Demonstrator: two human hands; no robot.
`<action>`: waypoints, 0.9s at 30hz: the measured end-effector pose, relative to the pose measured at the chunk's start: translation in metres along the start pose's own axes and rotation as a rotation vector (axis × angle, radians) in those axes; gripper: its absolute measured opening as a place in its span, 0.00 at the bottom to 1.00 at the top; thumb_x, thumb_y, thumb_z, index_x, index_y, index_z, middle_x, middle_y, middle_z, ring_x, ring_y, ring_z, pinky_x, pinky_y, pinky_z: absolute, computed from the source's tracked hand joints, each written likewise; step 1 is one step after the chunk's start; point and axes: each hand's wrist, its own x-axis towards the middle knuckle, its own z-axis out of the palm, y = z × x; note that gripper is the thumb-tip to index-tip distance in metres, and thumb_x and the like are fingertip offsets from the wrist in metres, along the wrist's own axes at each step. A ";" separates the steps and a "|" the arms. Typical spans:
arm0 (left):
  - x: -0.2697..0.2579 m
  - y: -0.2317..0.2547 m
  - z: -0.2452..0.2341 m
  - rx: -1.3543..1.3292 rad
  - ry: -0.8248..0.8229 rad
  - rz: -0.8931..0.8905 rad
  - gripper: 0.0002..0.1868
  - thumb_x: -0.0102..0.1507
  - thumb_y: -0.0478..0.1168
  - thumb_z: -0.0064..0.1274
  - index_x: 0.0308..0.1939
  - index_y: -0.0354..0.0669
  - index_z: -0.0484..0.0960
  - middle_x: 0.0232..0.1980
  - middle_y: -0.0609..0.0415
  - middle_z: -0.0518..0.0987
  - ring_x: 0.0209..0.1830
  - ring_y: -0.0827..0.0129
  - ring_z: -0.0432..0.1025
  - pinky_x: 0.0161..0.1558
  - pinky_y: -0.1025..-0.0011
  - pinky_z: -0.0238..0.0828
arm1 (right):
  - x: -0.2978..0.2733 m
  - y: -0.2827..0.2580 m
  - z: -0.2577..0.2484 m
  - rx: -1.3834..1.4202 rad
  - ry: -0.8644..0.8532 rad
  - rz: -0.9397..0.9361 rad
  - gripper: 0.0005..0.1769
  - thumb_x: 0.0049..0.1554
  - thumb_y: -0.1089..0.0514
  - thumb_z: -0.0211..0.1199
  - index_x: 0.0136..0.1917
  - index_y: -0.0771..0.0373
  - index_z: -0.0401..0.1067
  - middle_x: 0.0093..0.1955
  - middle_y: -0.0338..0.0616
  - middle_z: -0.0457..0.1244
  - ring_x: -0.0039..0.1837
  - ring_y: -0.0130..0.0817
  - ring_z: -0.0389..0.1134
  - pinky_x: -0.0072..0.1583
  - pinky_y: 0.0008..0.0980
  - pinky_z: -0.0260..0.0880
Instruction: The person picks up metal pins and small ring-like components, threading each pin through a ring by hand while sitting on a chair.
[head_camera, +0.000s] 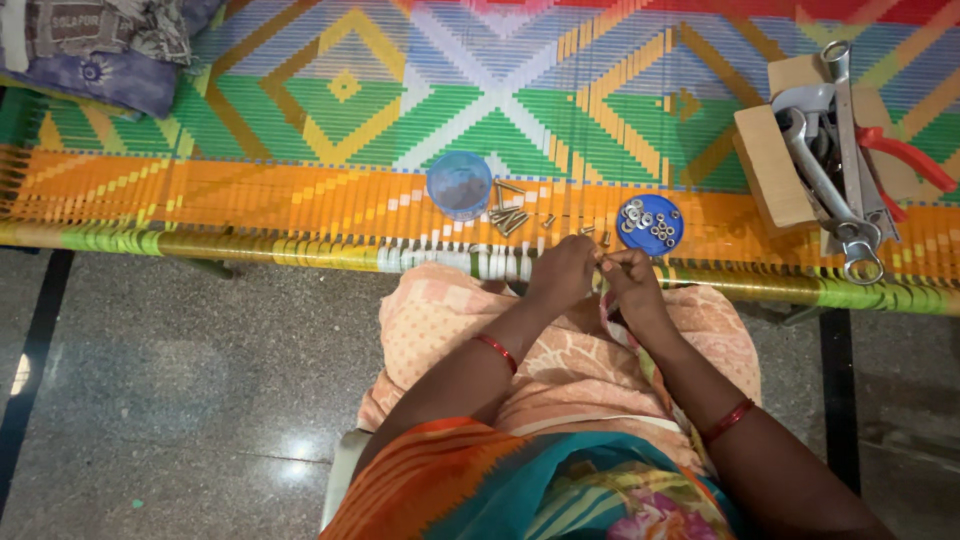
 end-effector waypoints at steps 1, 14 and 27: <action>0.001 0.001 0.000 0.000 0.002 -0.001 0.10 0.66 0.43 0.47 0.43 0.42 0.79 0.45 0.44 0.80 0.43 0.45 0.76 0.43 0.51 0.72 | 0.000 0.000 0.001 -0.001 -0.002 -0.001 0.09 0.69 0.58 0.61 0.56 0.65 0.65 0.48 0.40 0.65 0.44 0.18 0.62 0.45 0.21 0.64; 0.009 -0.010 -0.003 -0.398 -0.042 -0.072 0.10 0.65 0.38 0.48 0.45 0.41 0.83 0.43 0.49 0.83 0.40 0.61 0.80 0.44 0.66 0.76 | -0.002 -0.013 0.002 0.037 0.093 0.120 0.08 0.65 0.57 0.59 0.52 0.63 0.63 0.41 0.40 0.64 0.33 0.22 0.61 0.35 0.23 0.62; 0.005 0.005 -0.012 -0.022 -0.077 0.003 0.09 0.65 0.42 0.47 0.44 0.42 0.77 0.46 0.41 0.80 0.46 0.44 0.75 0.45 0.50 0.71 | 0.002 -0.006 0.006 -0.024 0.052 0.086 0.08 0.64 0.60 0.60 0.54 0.63 0.65 0.43 0.38 0.64 0.39 0.19 0.62 0.38 0.22 0.62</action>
